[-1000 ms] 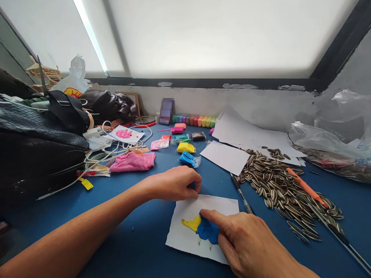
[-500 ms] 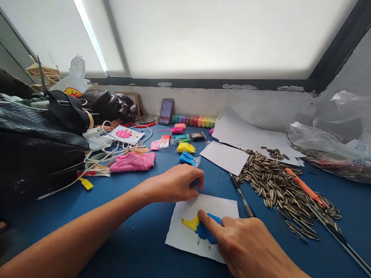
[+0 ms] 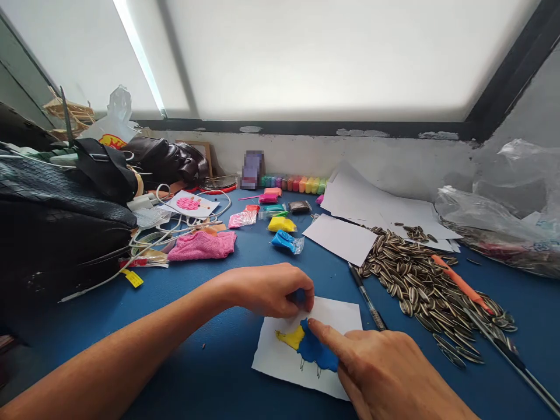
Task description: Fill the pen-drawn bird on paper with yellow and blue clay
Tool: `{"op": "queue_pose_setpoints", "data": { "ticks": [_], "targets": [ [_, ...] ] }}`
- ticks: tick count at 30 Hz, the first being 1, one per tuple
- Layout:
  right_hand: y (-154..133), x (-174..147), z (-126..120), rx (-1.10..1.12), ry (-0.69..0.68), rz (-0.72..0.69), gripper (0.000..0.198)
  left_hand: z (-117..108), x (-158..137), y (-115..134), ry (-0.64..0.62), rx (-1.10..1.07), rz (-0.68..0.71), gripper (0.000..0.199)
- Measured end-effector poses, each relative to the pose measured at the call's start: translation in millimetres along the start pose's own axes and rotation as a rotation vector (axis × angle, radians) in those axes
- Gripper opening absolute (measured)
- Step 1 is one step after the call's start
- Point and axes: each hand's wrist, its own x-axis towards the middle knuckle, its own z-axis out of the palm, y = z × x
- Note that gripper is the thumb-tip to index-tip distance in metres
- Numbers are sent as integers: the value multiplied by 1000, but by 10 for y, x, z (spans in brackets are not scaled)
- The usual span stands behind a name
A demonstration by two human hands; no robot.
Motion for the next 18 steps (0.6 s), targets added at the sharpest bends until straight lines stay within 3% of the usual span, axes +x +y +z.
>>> {"op": "queue_pose_setpoints", "data": {
  "ticks": [7,13,18],
  "targets": [
    [12,-14,67,-66,-89,-50,57,8,12,-5,8,1,11,32],
    [-14,48,-34,71,14,50,62,9,2,0,-4,-5,15,31],
    [26,116,20,43,-26,87,65,10,3,-8,11,3,5,33]
  ]
}}
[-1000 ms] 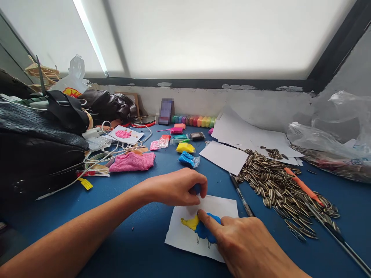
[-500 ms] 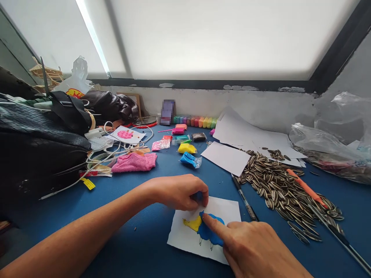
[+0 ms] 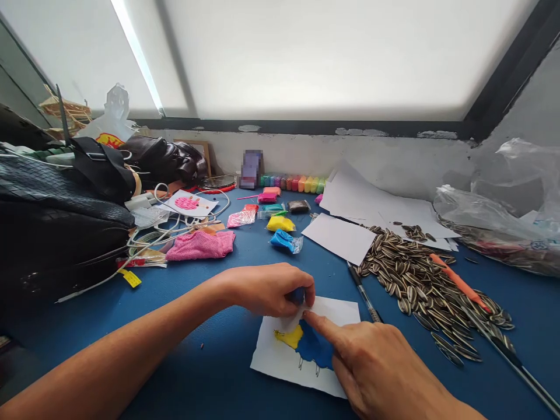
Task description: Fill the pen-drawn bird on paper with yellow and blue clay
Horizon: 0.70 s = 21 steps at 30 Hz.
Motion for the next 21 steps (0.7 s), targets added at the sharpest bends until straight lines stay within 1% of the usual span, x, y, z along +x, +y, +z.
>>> {"op": "queue_pose_setpoints", "data": {
  "ticks": [5,9,12,16,18,21],
  "targets": [
    [22,43,18,-59,-59,-17,66,0,-1,-8,9,9,-23,35],
    [17,29,-15,6,-82,5,66,-13,-12,5,-2,2,-25,35],
    [16,-5,-24,57,-66,16,65,-26,-20,19,-11,-8,-44,34],
    [-5,-52,-36,67,0,14,64,-32,-24,29,-16,-4,-55,35],
    [-16,-83,-35,38,10,-16,64,-32,-22,28,-19,-4,-50,35],
    [-13,-146,5,-66,73,-144,60,-32,-19,25,-19,-2,-47,36]
  ]
}}
